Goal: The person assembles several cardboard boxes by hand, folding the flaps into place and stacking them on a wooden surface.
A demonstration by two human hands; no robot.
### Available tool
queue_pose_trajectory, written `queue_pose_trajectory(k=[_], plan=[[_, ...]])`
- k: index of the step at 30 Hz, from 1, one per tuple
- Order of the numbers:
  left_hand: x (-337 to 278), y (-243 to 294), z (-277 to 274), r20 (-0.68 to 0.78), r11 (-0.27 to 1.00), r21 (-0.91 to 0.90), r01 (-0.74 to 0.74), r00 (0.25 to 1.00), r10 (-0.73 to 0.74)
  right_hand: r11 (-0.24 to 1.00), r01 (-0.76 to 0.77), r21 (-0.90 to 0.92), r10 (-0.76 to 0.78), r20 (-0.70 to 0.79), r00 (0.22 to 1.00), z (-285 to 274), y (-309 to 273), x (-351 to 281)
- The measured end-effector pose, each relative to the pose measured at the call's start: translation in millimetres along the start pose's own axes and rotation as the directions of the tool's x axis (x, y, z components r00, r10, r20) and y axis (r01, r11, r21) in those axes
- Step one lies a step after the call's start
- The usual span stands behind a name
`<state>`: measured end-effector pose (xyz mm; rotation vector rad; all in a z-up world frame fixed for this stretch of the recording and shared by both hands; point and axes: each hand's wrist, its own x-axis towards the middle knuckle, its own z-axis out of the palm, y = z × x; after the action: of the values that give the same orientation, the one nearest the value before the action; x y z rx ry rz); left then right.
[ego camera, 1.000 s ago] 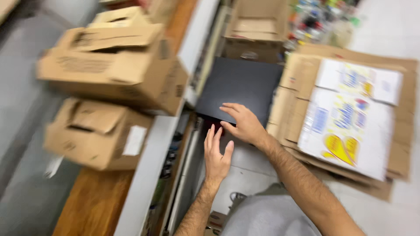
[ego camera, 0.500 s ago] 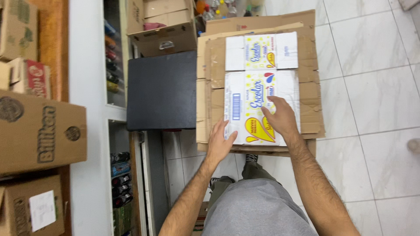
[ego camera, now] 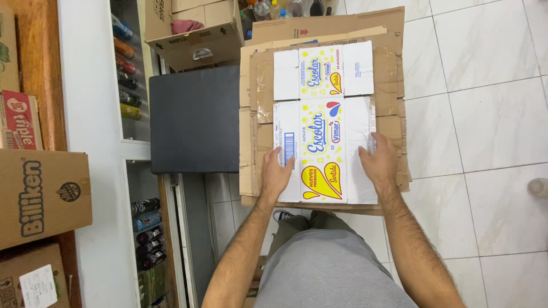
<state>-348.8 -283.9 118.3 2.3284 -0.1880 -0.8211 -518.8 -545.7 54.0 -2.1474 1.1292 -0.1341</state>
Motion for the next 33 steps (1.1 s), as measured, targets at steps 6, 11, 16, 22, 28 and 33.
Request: queue_pose_trajectory(k=[6, 11, 16, 22, 28, 33], plan=[[-40, 30, -39, -0.075, 0.986, -0.157, 0.058, 0.995, -0.071, 0.829, -0.179, 0.53, 0.069, 0.221, 0.973, -49, -64, -24], [-49, 15, -71, -0.164, 0.985, -0.17, 0.037, 0.984, -0.065, 0.695, -0.155, 0.702, -0.044, 0.256, 0.966, -45, -112, -34], [-78, 19, -130, -0.284, 0.979, -0.127, -0.162, 0.951, 0.121, 0.639, -0.047, 0.768, -0.2, 0.225, 0.954, -40, -223, -63], [-100, 15, -226, -0.19, 0.881, -0.231, -0.413, 0.907, 0.375, 0.652, 0.227, 0.724, -0.41, 0.085, 0.908, 26, -348, -87], [-73, -24, -318, -0.079, 0.941, -0.022, -0.339, 0.938, 0.336, 0.677, 0.333, 0.657, -0.489, 0.063, 0.87, 141, -449, -102], [-21, -77, -354, -0.111, 0.971, 0.046, -0.235, 0.965, 0.239, 0.79, 0.389, 0.474, -0.527, 0.2, 0.826, 208, -515, -107]])
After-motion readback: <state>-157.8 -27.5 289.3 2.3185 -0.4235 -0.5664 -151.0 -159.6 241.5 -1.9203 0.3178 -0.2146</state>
